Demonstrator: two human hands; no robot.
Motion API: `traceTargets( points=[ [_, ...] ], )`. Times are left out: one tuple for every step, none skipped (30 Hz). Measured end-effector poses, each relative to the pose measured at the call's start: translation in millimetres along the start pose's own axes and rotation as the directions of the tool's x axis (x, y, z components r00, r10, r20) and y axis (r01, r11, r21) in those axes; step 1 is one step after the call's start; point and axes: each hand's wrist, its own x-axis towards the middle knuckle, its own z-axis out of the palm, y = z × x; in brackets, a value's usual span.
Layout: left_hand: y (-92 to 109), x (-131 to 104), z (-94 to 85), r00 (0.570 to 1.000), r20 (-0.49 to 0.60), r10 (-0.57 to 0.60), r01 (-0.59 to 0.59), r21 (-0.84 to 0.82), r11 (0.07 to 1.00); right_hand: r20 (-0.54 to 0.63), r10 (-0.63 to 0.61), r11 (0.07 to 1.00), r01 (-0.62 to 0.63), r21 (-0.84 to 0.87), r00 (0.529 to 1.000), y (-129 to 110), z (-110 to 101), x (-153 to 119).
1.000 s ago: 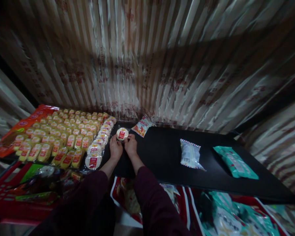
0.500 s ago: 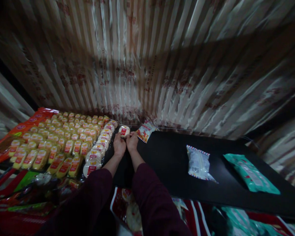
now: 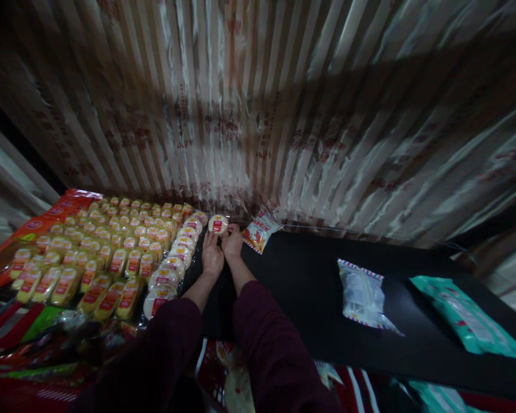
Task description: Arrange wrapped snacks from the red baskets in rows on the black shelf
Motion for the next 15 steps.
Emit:
traceTargets(
  points=[
    [0,1,0.4,1.0,0.003,0.001,-0.001,0.007,1.0,0.001,0.0,1.0,0.0,-0.013,1.0,0,0,1],
    [0,2,0.6,1.0,0.008,0.002,-0.002,0.018,1.0,0.001,0.006,1.0,-0.006,-0.028,1.0,0,1,2],
    [1,3,0.5,1.0,0.016,0.003,-0.003,0.033,0.999,0.0,0.012,0.999,-0.012,-0.042,1.0,0,1,3],
    [2,4,0.2,1.0,0.024,0.003,-0.004,0.05,0.999,-0.004,0.016,0.998,-0.016,-0.057,1.0,0,1,4],
    [2,5,-0.2,1.0,0.031,0.004,-0.006,0.067,0.998,-0.007,0.016,0.997,-0.016,-0.069,1.0,1,2,5],
    [3,6,-0.5,0.999,0.035,0.006,-0.009,0.081,0.997,-0.006,0.012,0.997,-0.012,-0.08,1.0,1,2,6],
    [4,6,-0.8,0.999,0.036,0.01,-0.013,0.089,0.996,0.0,0.005,0.996,-0.005,-0.092,1.0,2,2,7],
    [4,7,-1.1,0.999,0.033,0.014,-0.017,0.093,0.995,0.009,-0.001,0.994,0.002,-0.109,1.0,2,2,8],
    [5,7,-1.2,0.999,0.03,0.017,-0.02,0.094,0.995,0.022,-0.005,0.992,0.008,-0.129,1.0,2,1,9],
    [5,7,-1.2,0.999,0.03,0.019,-0.022,0.094,0.995,0.038,-0.009,0.988,0.015,-0.152,0.999,3,1,10],
    [5,7,-1.3,0.999,0.034,0.021,-0.024,0.093,0.995,0.054,-0.013,0.984,0.023,-0.176,0.998,3,1,11],
    [5,7,-1.3,0.999,0.041,0.023,-0.027,0.091,0.995,0.067,-0.018,0.98,0.031,-0.198,0.998,3,1,12],
    [5,7,-1.5,0.998,0.05,0.026,-0.03,0.089,0.996,0.075,-0.022,0.976,0.037,-0.217,0.997,3,2,12],
    [6,7,-1.7,0.998,0.057,0.029,-0.033,0.084,0.996,0.078,-0.025,0.972,0.043,-0.23,0.997,3,2,13],
    [6,7,-1.9,0.998,0.062,0.03,-0.035,0.081,0.996,0.077,-0.028,0.97,0.046,-0.238,0.997,4,2,13]
  ],
)
